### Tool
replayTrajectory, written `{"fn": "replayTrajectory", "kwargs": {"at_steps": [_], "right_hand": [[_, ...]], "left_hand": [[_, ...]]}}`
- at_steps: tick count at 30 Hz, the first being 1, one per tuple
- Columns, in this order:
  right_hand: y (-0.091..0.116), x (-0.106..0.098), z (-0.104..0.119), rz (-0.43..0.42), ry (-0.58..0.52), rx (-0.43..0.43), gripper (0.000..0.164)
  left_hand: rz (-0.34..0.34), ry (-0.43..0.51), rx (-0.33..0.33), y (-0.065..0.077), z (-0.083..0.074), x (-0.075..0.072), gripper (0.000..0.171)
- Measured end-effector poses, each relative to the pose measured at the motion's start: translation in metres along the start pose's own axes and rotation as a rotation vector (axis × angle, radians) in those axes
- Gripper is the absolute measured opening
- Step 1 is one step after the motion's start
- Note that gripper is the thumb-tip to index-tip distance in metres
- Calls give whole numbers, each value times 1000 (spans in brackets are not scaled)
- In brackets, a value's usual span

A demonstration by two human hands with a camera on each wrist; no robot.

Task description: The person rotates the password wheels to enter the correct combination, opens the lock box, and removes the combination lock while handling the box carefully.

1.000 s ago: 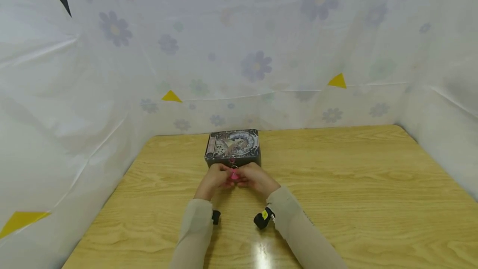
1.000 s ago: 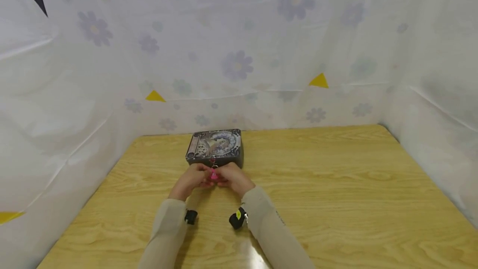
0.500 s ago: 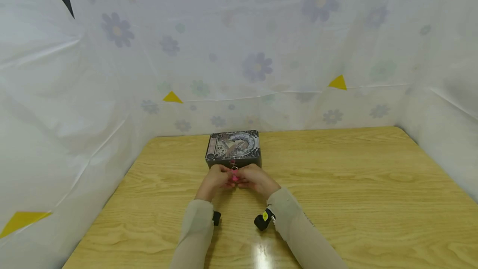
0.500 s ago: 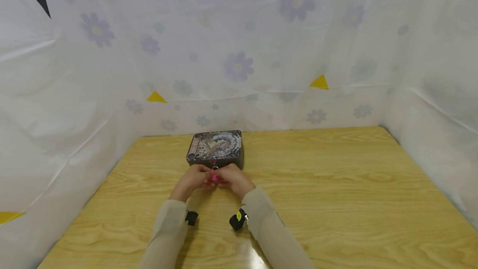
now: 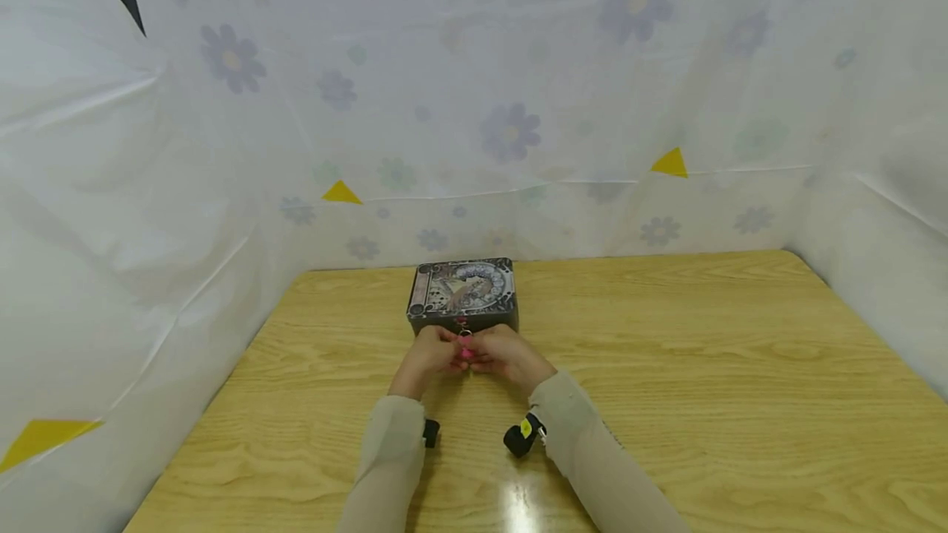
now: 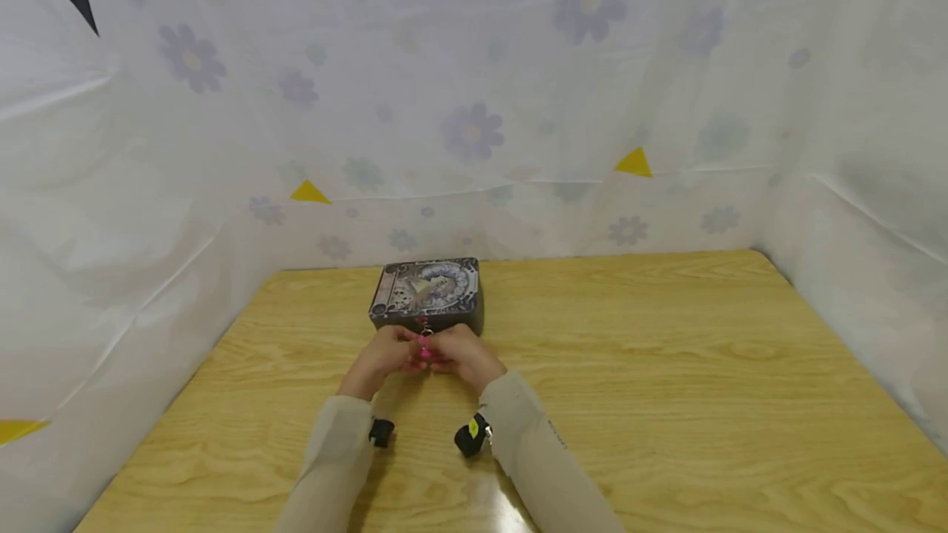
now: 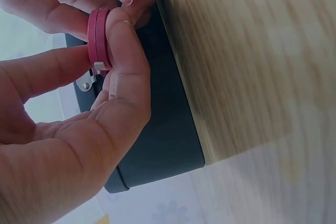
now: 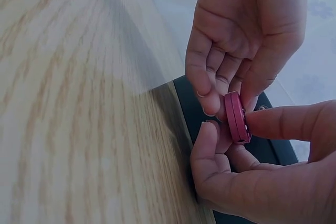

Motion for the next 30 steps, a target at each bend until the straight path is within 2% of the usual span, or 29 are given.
{"fn": "replayTrajectory", "kwargs": {"at_steps": [13,18,30], "right_hand": [[1,4,5,32,67,-63,20],[1,3,3,17,66,-55,20],[1,1,2,-23,15,-12,24]], "left_hand": [[-11,-26,6,0,0,-1,12],[-10,-36,4,0,0,0,10],[-17,9,-7,1,-2,-1,13]]}}
Point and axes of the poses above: each hand's wrist, its own y-axis away from the middle knuckle, its own x-axis out of the palm, z = x × y, the point moved 9 cm from there along -y, towards the middle knuckle, and after that the axes turned 1 degree about -x, right-handed, at the moved point
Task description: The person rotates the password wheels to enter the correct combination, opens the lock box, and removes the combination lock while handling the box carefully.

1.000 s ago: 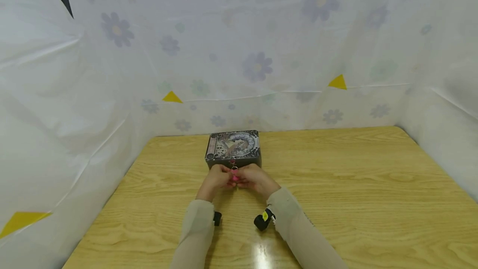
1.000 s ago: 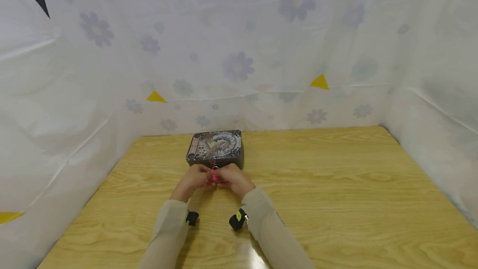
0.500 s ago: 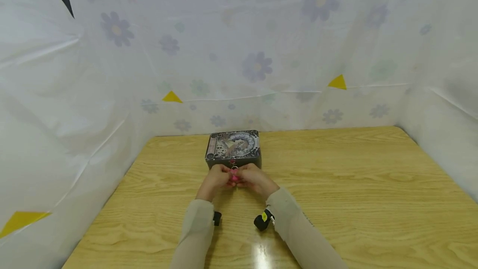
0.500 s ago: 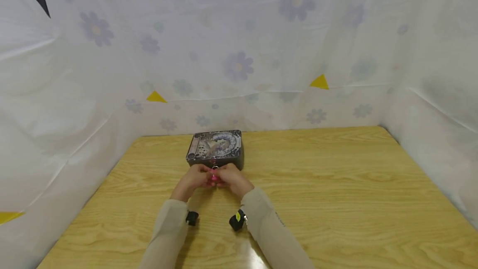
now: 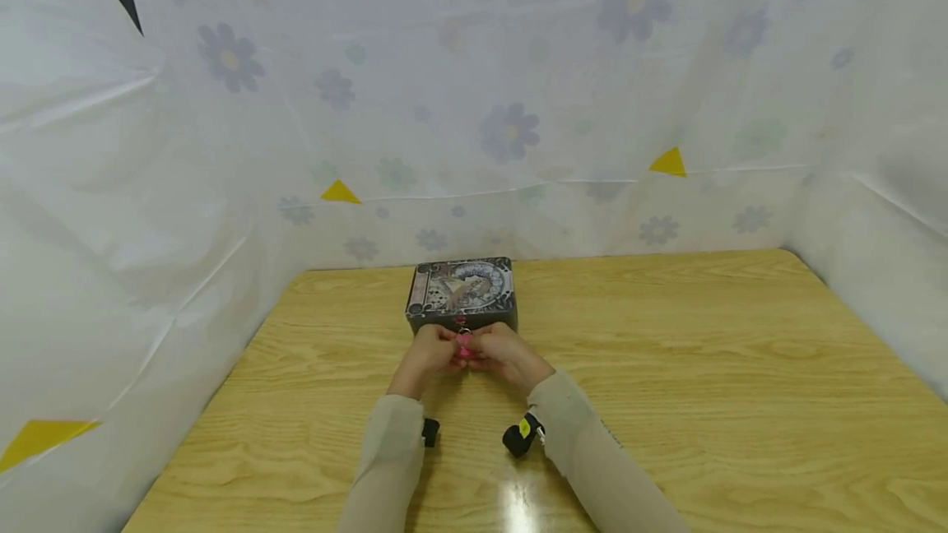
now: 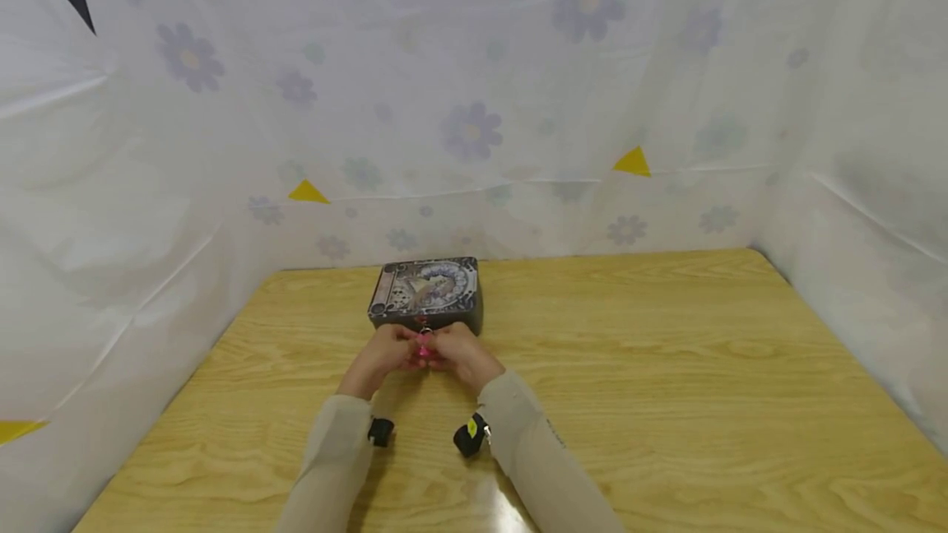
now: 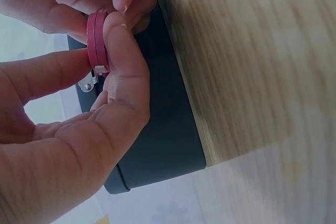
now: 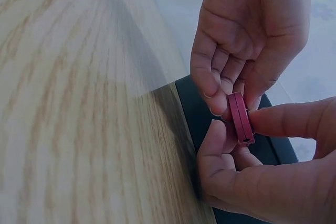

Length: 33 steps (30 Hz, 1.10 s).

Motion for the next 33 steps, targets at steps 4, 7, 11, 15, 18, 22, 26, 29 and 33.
{"fn": "replayTrajectory", "kwargs": {"at_steps": [4,7,11,15,18,22,26,29,33], "right_hand": [[1,0,0,-11,-15,0,25],[1,0,1,-14,-20,-8,25],[0,-1,1,-3,-19,-17,24],[-1,-2,0,8,-11,-11,22],[-1,-3,0,9,-17,3,23],[-1,-4,1,13,-41,4,23],[1,-5,1,18,-43,-1,22],[1,-5,1,27,-39,5,23],[0,-4,-1,38,-45,9,23]], "left_hand": [[3,-1,-5,-1,1,-1,14],[3,-2,-3,-1,0,0,15],[-4,-5,5,-1,1,-1,16],[-10,5,4,-2,2,-1,16],[-9,17,6,-2,3,-1,13],[4,5,13,-2,4,0,7],[22,-19,6,0,4,1,6],[38,-13,-26,2,6,2,8],[59,10,-65,3,10,4,11]]}}
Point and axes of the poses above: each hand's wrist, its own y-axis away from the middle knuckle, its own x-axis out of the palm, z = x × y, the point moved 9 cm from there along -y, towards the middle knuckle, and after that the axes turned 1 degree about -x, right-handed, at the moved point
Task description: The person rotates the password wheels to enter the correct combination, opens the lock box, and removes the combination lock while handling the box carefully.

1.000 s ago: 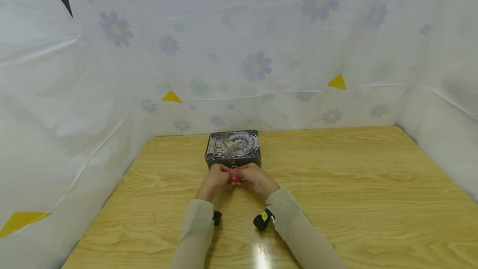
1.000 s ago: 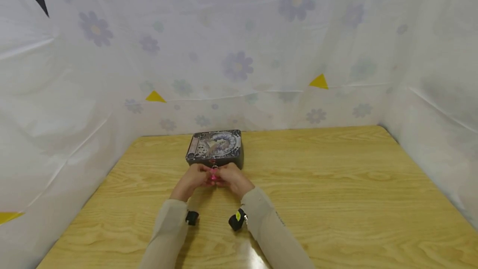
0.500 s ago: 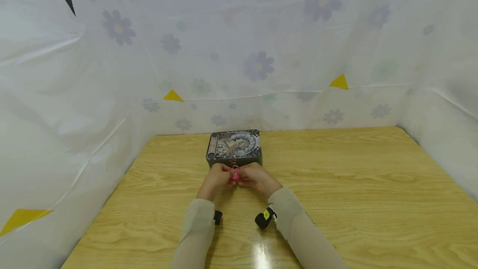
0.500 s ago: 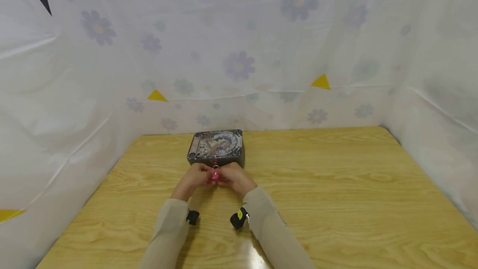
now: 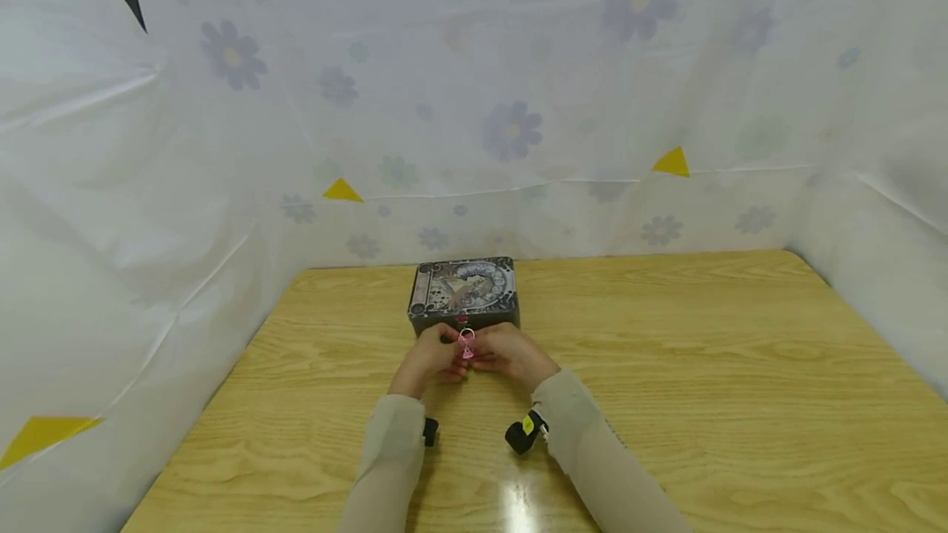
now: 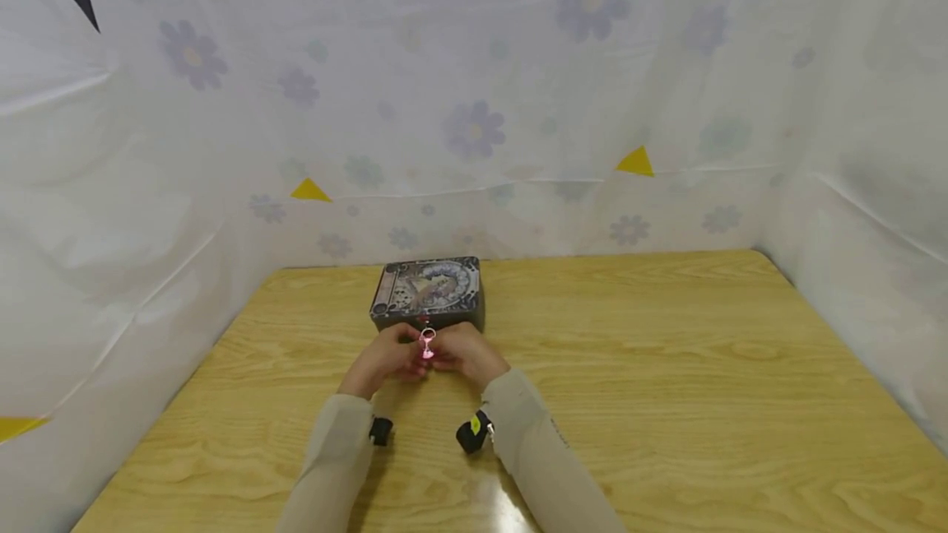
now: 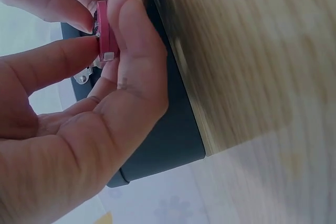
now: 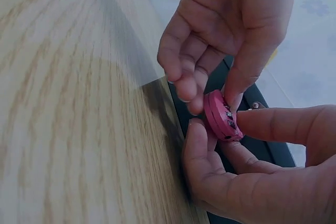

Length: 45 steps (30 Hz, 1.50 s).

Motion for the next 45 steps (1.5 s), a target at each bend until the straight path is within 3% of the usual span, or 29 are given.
{"fn": "replayTrajectory", "kwargs": {"at_steps": [8,22,29,45], "right_hand": [[0,3,-1,-5,-25,-4,16],[1,3,5,-49,-54,-39,22],[-1,0,-1,-103,-40,49,15],[0,5,2,-39,-44,-12,16]], "left_hand": [[-3,41,15,-1,-2,-2,11],[-27,37,39,-3,-7,-4,10],[-38,29,44,-3,-8,-5,9],[-21,16,46,-1,-9,-5,11]]}}
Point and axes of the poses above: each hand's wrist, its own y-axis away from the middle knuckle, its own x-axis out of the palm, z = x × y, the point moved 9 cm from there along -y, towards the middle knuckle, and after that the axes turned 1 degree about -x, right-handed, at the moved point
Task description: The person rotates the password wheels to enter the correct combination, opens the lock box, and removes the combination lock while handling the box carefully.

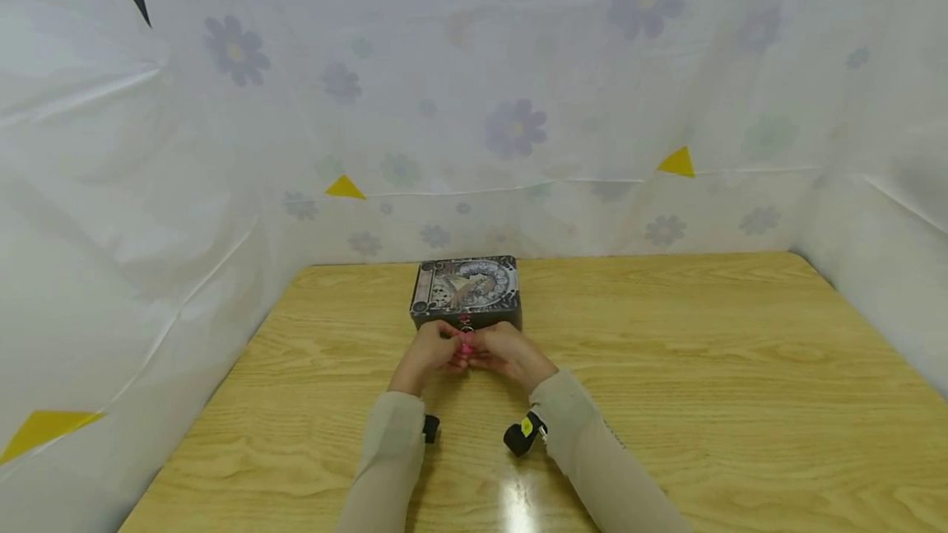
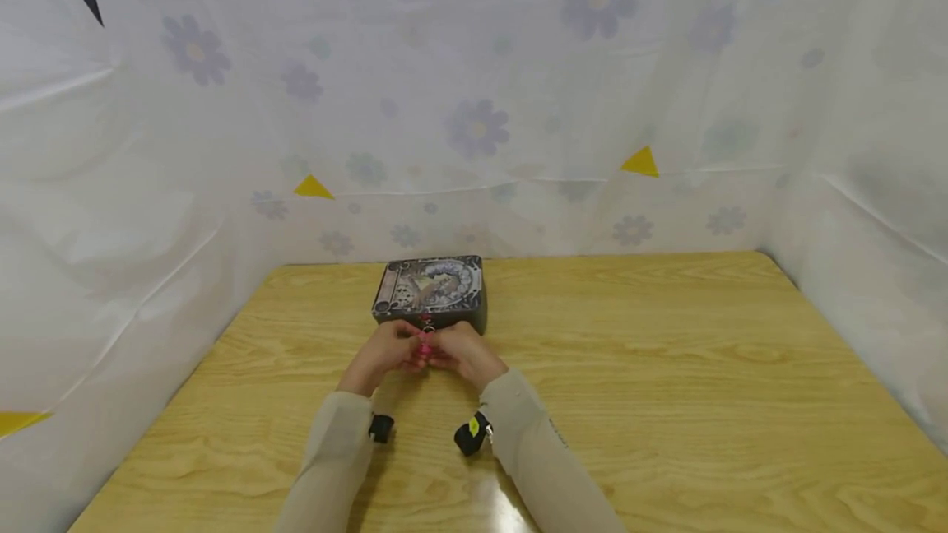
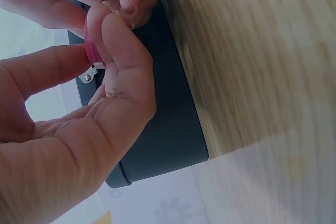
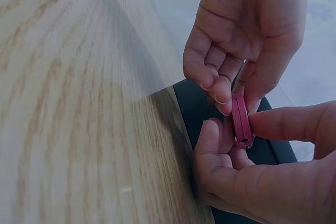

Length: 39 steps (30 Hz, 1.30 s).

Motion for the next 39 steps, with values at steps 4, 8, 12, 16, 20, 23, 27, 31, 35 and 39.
{"fn": "replayTrajectory", "kwargs": {"at_steps": [4,8,12,16,20,23,27,31,35,39], "right_hand": [[1,0,1,10,15,-4,20],[1,0,2,3,14,-2,21],[1,-1,0,-20,-15,22,19],[-1,-2,-3,-30,-19,47,17],[-2,-1,-4,-24,-9,46,17],[-2,-1,-4,-16,-14,34,16],[-2,1,-2,4,-27,11,15],[0,2,0,16,-29,-9,15],[1,2,0,16,-35,-25,15],[0,1,0,9,-39,-29,16]], "left_hand": [[-2,-1,5,0,-1,1,10],[-5,-1,7,0,-1,0,10],[-10,-3,6,0,-1,0,10],[-11,-2,8,0,0,-1,9],[-14,5,8,-1,0,-1,9],[-15,-3,17,0,-1,-1,9],[-17,-10,23,1,-1,-1,9],[-21,-8,19,-1,-1,-2,9],[-22,-15,18,-2,1,-1,9],[-22,-13,19,-2,1,-1,8]]}}
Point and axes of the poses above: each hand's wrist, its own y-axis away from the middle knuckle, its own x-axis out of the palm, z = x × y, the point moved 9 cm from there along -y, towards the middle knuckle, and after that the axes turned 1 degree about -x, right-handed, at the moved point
